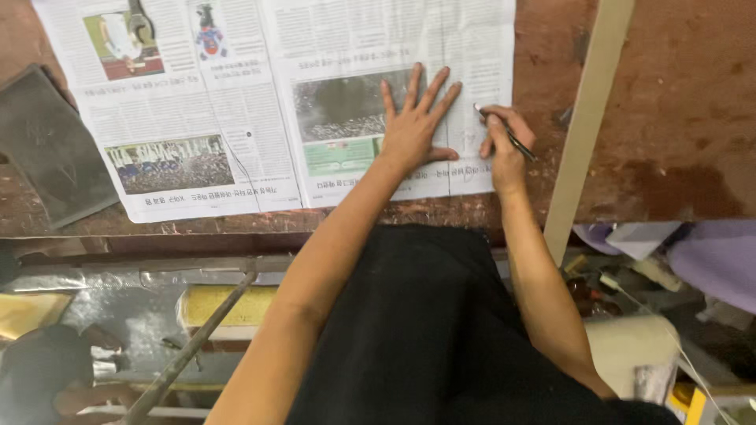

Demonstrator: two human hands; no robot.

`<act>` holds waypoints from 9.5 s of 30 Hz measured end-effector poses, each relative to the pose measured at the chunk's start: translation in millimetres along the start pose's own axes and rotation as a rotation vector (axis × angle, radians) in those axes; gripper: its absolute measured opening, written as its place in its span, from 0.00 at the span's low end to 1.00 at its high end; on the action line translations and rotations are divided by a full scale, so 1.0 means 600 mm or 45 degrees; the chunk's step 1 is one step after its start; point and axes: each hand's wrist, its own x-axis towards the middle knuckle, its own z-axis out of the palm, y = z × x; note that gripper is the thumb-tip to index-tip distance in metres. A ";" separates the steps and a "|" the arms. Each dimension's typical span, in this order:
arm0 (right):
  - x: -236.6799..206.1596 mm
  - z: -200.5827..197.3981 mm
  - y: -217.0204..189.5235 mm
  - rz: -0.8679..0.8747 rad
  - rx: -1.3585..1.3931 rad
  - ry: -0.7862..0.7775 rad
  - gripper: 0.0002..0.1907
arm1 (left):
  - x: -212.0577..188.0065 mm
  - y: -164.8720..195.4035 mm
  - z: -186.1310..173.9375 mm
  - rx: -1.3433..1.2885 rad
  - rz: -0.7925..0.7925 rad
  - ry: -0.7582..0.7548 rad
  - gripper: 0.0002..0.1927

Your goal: The person spreads newspaper over the workbench and lays gray fabric pieces on it. They trace outlines around the pieces with a pen, repositioning the fabric and using a wrench to hold the paper flat while drawing.

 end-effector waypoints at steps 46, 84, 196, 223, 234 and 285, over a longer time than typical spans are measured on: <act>-0.061 0.269 -0.062 0.071 -0.072 -0.793 0.15 | -0.316 -0.411 -0.145 -0.029 -0.656 0.073 0.51; -0.075 0.600 -0.102 -0.395 -0.588 -0.676 0.10 | -0.377 -0.465 -0.159 0.031 -0.460 0.156 0.65; -0.241 0.308 -0.026 0.135 0.173 0.296 0.07 | -0.465 -0.549 -0.161 -0.046 -0.633 0.235 0.44; -0.168 0.389 -0.060 0.404 -0.052 -0.133 0.06 | -0.762 -0.922 -0.361 -0.203 -1.240 1.172 0.22; -0.186 0.428 -0.045 0.498 -0.055 -0.113 0.07 | -0.728 -0.629 -0.541 -1.134 -0.535 0.912 0.15; -0.244 0.691 -0.050 0.045 -1.055 -0.911 0.11 | -0.731 -0.697 -0.186 -0.740 -1.096 0.829 0.07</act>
